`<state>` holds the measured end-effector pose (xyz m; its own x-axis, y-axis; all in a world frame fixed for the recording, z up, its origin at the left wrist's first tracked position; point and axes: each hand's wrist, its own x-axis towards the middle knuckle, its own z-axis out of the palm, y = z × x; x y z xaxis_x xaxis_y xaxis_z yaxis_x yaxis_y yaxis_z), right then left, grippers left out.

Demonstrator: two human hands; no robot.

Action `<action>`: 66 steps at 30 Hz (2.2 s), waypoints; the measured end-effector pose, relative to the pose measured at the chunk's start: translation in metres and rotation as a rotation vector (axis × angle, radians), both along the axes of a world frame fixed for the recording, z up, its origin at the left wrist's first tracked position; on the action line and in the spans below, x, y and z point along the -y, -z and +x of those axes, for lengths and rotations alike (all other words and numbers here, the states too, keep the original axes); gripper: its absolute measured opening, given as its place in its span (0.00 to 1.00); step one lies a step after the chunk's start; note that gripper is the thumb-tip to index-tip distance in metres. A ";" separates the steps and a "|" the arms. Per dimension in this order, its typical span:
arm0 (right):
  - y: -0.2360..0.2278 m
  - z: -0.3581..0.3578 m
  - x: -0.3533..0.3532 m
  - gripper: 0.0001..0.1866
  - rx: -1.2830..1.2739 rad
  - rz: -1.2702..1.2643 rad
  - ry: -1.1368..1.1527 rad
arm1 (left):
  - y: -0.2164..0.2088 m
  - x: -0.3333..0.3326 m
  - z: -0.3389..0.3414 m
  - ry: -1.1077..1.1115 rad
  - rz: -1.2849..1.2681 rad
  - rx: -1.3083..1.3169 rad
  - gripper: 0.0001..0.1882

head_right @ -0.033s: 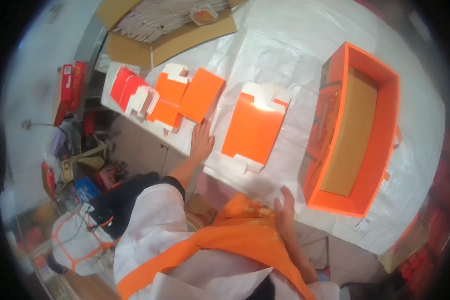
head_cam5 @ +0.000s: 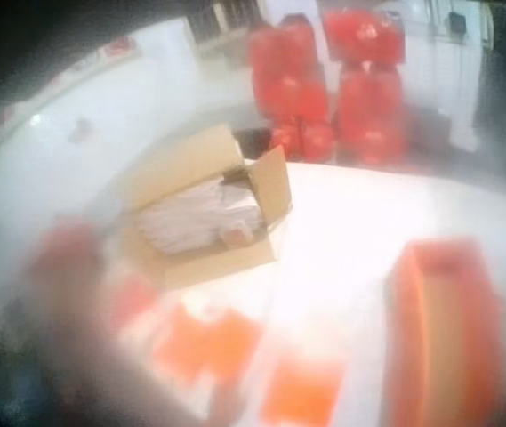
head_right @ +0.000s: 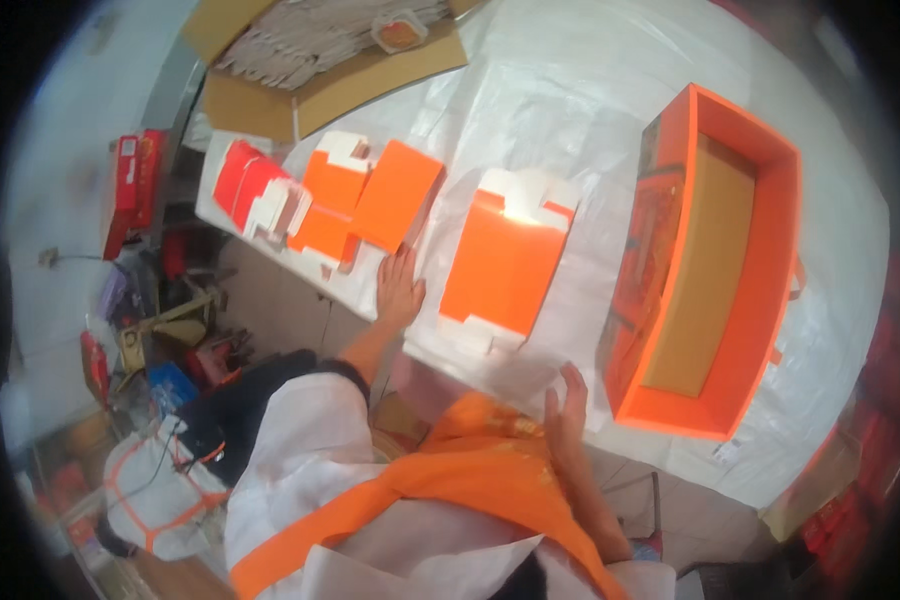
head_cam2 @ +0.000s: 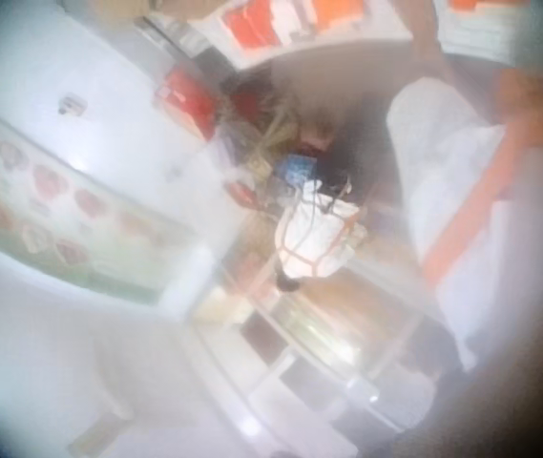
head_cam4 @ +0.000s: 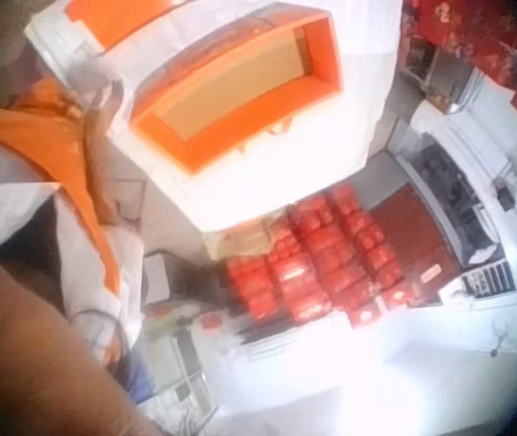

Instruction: The person unpacks a large orange box, removes cardboard inserts, and assembles smaller orange boxes by folding and tucking flaps. They place the assembled boxes into a larger container and continue folding additional boxes on a table.

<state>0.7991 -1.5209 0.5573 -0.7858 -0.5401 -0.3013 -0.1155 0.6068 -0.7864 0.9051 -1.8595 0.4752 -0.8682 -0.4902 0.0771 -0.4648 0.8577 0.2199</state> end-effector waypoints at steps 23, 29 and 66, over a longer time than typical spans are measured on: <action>0.089 0.014 0.076 0.15 -0.752 0.130 0.043 | 0.027 0.021 0.033 0.287 0.172 -0.193 0.32; 0.093 0.027 0.076 0.12 -0.742 0.065 0.148 | 0.031 0.022 0.031 0.334 0.234 -0.292 0.31; 0.098 0.027 0.081 0.14 -0.747 0.009 0.185 | 0.030 0.021 0.030 0.309 0.136 -0.355 0.18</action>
